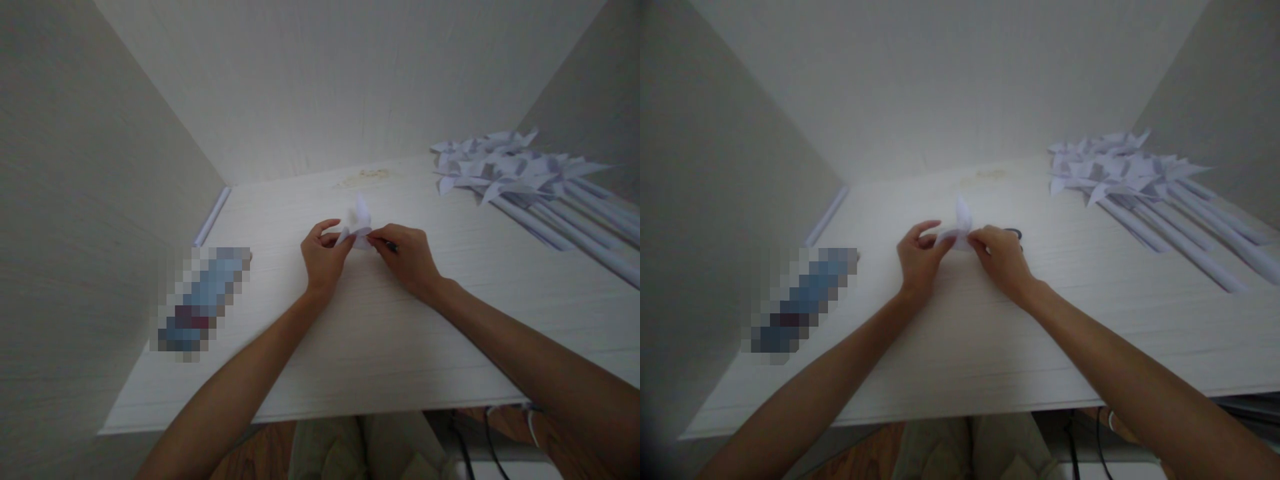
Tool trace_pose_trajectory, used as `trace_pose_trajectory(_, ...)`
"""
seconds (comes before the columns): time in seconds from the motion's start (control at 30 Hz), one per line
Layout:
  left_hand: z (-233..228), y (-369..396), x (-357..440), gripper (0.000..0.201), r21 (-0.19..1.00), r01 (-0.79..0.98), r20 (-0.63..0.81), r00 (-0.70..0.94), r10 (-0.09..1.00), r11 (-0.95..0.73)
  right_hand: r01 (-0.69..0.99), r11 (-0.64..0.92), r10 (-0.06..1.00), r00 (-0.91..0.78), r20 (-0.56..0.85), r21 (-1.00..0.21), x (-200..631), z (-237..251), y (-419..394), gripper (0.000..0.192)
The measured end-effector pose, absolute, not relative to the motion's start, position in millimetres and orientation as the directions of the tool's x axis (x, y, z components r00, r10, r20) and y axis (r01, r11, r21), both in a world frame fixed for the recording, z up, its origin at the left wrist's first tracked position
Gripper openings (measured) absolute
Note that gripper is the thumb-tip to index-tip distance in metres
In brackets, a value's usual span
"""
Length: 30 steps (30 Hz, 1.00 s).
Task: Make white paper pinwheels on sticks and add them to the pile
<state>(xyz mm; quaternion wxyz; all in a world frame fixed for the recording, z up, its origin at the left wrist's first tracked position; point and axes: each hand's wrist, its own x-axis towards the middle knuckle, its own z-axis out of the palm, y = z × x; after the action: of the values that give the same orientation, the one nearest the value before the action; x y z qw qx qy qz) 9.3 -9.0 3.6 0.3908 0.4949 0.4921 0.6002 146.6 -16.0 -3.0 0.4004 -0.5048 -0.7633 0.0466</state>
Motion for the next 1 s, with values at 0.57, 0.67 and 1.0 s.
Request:
trace_pose_trajectory(0.57, 5.3, -10.5, 12.0, 0.032, 0.964, 0.124, 0.256, -0.206, 0.945, -0.234, 0.761, 0.435, 0.849, -0.169, 0.5, -0.482, 141.7, 1.6, -18.9, 0.018)
trace_pose_trajectory(0.67, 4.6, -9.9, 11.9, 0.032, 0.966, 0.122, 0.25, -0.204, 0.947, -0.228, 0.768, 0.438, 0.854, -0.193, 0.484, -0.466, 142.4, 2.2, -18.2, 0.018)
trace_pose_trajectory(1.0, 4.8, -8.9, 12.2, 0.031, 0.975, 0.101, 0.213, -0.19, 0.958, -0.197, 0.782, 0.487, 0.826, -0.266, 0.497, -0.39, 145.7, 2.0, -16.2, 0.021)
